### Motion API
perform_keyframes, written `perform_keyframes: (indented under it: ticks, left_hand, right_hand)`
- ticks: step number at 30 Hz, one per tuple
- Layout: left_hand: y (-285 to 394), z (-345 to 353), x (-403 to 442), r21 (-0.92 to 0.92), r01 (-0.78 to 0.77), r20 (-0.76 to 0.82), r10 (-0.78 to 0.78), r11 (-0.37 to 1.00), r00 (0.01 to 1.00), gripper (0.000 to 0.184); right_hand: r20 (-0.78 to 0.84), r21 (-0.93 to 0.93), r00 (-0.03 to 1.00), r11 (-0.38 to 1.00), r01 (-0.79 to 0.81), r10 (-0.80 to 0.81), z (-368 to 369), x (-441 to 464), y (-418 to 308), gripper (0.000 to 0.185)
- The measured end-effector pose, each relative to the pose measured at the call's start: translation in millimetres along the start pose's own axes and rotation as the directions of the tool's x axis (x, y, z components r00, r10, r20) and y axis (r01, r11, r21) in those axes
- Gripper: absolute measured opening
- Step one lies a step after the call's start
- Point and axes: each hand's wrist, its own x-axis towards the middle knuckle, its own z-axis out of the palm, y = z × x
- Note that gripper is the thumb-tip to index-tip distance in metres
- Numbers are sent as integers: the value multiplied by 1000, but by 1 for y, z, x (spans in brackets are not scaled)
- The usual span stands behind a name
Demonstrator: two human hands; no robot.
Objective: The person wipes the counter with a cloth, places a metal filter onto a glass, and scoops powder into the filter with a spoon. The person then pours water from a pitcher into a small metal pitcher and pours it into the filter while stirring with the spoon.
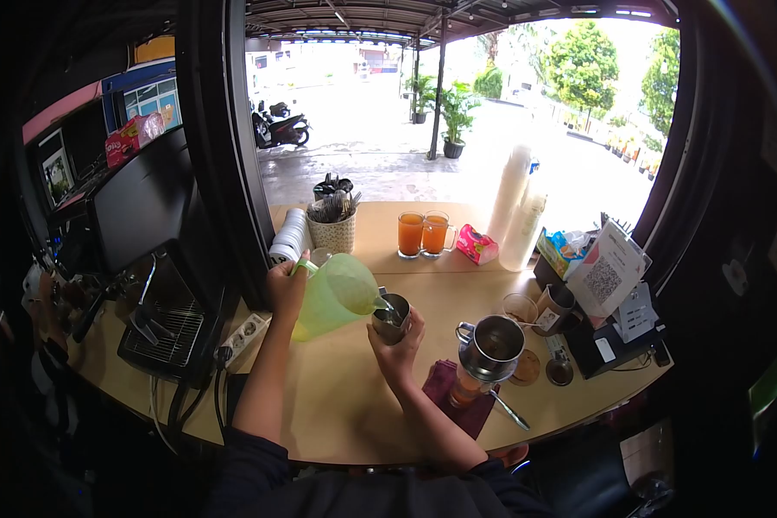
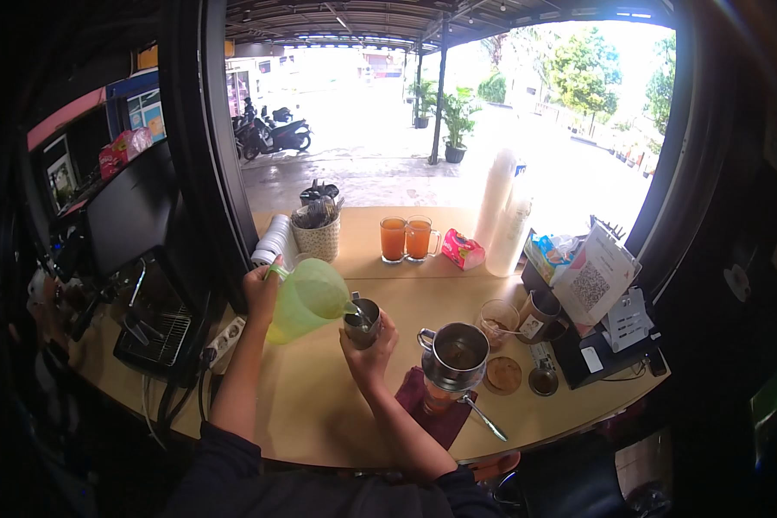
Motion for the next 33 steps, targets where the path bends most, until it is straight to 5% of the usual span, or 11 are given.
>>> perform_keyframes:
  ticks: [33]
  left_hand:
    - [5,-5,6,8,-80,-5,80,997,997,57]
  right_hand:
    - [-19,2,1000,1000,-1,1,-1,0,4,79]
